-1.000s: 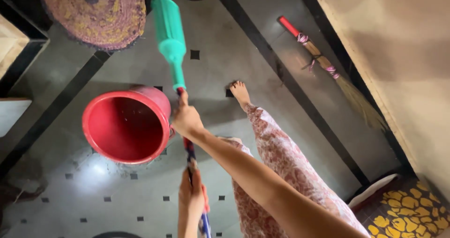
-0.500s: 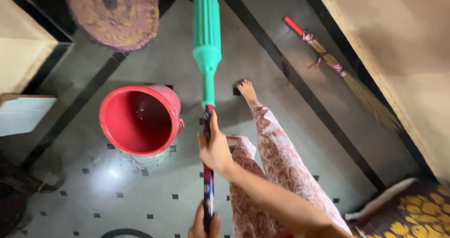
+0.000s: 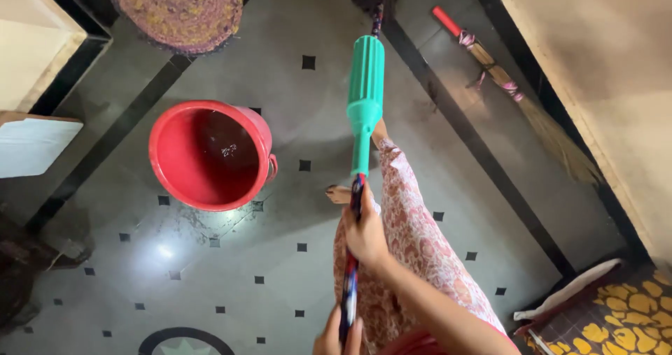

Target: Mopping the floor with a wet mop and bucket.

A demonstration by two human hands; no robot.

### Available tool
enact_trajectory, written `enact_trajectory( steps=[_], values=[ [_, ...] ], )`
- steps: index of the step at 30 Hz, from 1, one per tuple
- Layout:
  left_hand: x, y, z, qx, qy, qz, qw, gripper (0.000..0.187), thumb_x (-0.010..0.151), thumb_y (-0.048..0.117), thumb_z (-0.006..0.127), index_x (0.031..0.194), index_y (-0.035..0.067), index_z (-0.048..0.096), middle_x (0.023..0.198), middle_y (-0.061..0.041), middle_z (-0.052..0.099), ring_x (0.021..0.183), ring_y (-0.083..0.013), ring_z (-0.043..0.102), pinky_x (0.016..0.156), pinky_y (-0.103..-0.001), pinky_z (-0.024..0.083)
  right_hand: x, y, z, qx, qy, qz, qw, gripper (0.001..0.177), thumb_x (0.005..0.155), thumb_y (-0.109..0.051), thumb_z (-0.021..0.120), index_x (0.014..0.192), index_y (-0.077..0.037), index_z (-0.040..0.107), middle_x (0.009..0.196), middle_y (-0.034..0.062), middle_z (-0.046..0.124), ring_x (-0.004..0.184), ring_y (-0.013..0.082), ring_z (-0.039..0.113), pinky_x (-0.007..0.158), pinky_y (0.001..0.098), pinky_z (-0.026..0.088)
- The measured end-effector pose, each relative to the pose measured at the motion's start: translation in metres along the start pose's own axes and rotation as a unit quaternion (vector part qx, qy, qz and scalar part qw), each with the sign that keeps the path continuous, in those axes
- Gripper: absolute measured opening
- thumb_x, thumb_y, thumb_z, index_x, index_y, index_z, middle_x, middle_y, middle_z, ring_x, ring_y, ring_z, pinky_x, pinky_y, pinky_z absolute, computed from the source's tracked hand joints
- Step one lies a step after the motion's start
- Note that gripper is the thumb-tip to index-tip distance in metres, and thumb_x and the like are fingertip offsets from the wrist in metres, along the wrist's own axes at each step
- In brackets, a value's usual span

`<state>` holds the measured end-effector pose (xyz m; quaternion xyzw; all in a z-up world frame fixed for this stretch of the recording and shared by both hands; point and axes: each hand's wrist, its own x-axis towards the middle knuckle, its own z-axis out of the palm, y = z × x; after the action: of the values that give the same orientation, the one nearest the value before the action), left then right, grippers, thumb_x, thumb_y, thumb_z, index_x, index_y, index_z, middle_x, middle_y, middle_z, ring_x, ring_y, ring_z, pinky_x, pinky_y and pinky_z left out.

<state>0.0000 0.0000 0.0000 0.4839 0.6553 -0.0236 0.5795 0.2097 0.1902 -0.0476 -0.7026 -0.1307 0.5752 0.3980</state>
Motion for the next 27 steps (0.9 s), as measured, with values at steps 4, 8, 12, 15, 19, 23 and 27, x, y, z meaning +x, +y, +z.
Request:
enact_trajectory(
  steps=[4,8,12,15,19,23,27],
  values=[
    [0.079,0.15,-0.036,-0.005,-0.023,-0.042,0.999,0.032,0.099,0.032,0.06,0.119,0.006,0.064,0.076,-0.017,0.072,0.066,-0.0296,0.071,0.056,-0.044,0.055,0.096,0.054,-0.007,-0.173,0.042,-0.064,0.982,0.069,0.098,-0.011,0.056,0.157,-0.005,0.021,0.087,0.0212,0.071,0.076,0.0353,0.073,0.067,0.0433,0.057],
    [0.128,0.11,-0.046,-0.091,-0.025,-0.072,0.993,0.031,0.102,0.033,0.055,0.109,0.005,0.064,0.059,-0.008,0.064,0.046,-0.018,0.062,0.044,-0.038,0.049,0.119,-0.025,0.036,-0.223,-0.012,0.096,0.97,0.086,0.091,-0.012,0.052,0.159,-0.008,0.0,0.076,0.0238,0.069,0.064,0.0393,0.072,0.059,0.0483,0.059],
    [0.121,0.164,-0.08,-0.142,-0.038,-0.199,0.969,0.026,0.101,0.03,0.05,0.117,0.014,0.061,0.049,-0.004,0.049,0.034,-0.0157,0.044,0.033,-0.038,0.038,0.149,0.023,0.072,-0.236,-0.01,0.091,0.967,0.082,0.094,-0.015,0.05,0.159,-0.008,0.0,0.075,0.0231,0.071,0.063,0.0363,0.074,0.058,0.0473,0.059],
    [0.107,0.144,-0.065,-0.163,-0.027,-0.209,0.964,0.024,0.102,0.027,0.051,0.114,0.006,0.057,0.048,-0.005,0.049,0.031,-0.0164,0.043,0.029,-0.038,0.035,0.136,0.035,0.075,-0.311,-0.013,-0.056,0.949,0.092,0.094,-0.016,0.059,0.157,0.002,-0.006,0.075,0.0282,0.07,0.066,0.0409,0.069,0.062,0.0492,0.057],
    [0.108,0.118,-0.028,-0.27,-0.065,-0.154,0.948,0.022,0.099,0.023,0.054,0.116,0.01,0.057,0.049,-0.008,0.054,0.032,-0.02,0.051,0.032,-0.037,0.04,0.108,0.032,0.049,-0.193,-0.004,-0.02,0.981,0.078,0.094,-0.012,0.055,0.162,-0.011,0.016,0.077,0.0228,0.068,0.065,0.0363,0.069,0.06,0.0475,0.056],
    [0.135,0.217,-0.035,-0.443,-0.228,-0.33,0.802,0.045,0.101,0.055,0.042,0.095,0.012,0.053,0.05,-0.007,0.046,0.031,-0.0253,0.048,0.032,-0.042,0.039,0.127,0.074,-0.005,-0.124,0.09,-0.06,0.986,0.073,0.09,-0.012,0.068,0.155,-0.008,0.035,0.076,0.0134,0.067,0.062,0.0166,0.065,0.058,0.0361,0.055],
    [0.185,0.196,0.016,-0.493,-0.206,-0.246,0.808,0.053,0.103,0.059,0.043,0.093,0.009,0.054,0.061,-0.005,0.054,0.039,-0.019,0.051,0.036,-0.038,0.041,0.122,0.046,-0.034,-0.133,0.126,-0.025,0.983,0.07,0.091,-0.013,0.073,0.154,-0.009,0.042,0.074,0.0111,0.065,0.059,0.0109,0.056,0.055,0.0315,0.049]
  ],
)
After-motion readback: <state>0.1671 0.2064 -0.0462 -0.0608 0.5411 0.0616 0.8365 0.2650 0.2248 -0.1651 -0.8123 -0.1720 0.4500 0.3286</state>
